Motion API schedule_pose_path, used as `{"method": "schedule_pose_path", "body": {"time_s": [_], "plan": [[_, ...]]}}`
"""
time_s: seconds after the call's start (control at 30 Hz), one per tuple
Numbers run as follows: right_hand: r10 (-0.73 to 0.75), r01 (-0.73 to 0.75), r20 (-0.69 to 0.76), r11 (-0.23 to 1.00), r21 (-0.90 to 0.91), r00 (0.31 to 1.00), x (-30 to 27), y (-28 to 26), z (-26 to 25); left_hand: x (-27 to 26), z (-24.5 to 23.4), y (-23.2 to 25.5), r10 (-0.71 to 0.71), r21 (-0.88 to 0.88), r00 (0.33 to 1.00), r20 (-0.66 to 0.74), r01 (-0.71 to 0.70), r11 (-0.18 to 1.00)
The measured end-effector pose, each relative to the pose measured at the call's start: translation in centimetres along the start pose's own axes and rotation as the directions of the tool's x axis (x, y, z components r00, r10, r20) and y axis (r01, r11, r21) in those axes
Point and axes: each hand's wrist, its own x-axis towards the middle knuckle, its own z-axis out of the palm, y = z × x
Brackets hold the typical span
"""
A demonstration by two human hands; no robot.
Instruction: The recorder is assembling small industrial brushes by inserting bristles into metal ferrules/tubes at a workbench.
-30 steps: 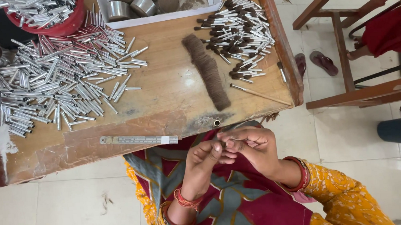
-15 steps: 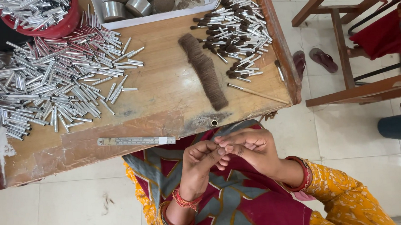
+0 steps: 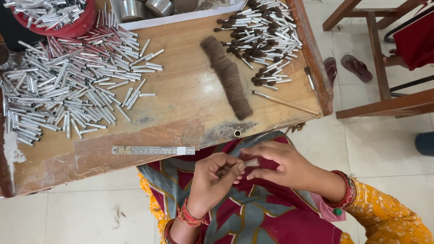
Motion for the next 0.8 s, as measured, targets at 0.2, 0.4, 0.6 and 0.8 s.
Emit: {"method": "schedule_pose_path", "body": {"time_s": [0.2,0.4,0.6,0.8], "plan": [[-0.253,0.257,-0.102,0.966,0.025,0.962,-0.8,1.7,1.3,-0.5,0.0,-0.1,-0.054,-0.092,0.997,0.052,0.059,0.994],[-0.370,0.362,-0.134,0.929,-0.076,0.919,-0.9,2.1,2.1,-0.6,-0.7,-1.0,-0.053,-0.131,0.991,0.121,0.069,0.989],[-0.400,0.380,-0.187,0.915,-0.135,0.897,-0.3,0.5,2.8,-0.2,-1.9,-1.1,-0.144,-0.211,0.969,0.202,0.187,0.959],[-0.336,0.301,-0.250,0.939,-0.167,0.908,-0.1,0.2,2.4,2.8,-7.5,2.1,0.226,0.473,0.960,-0.169,-0.122,0.873]]}}
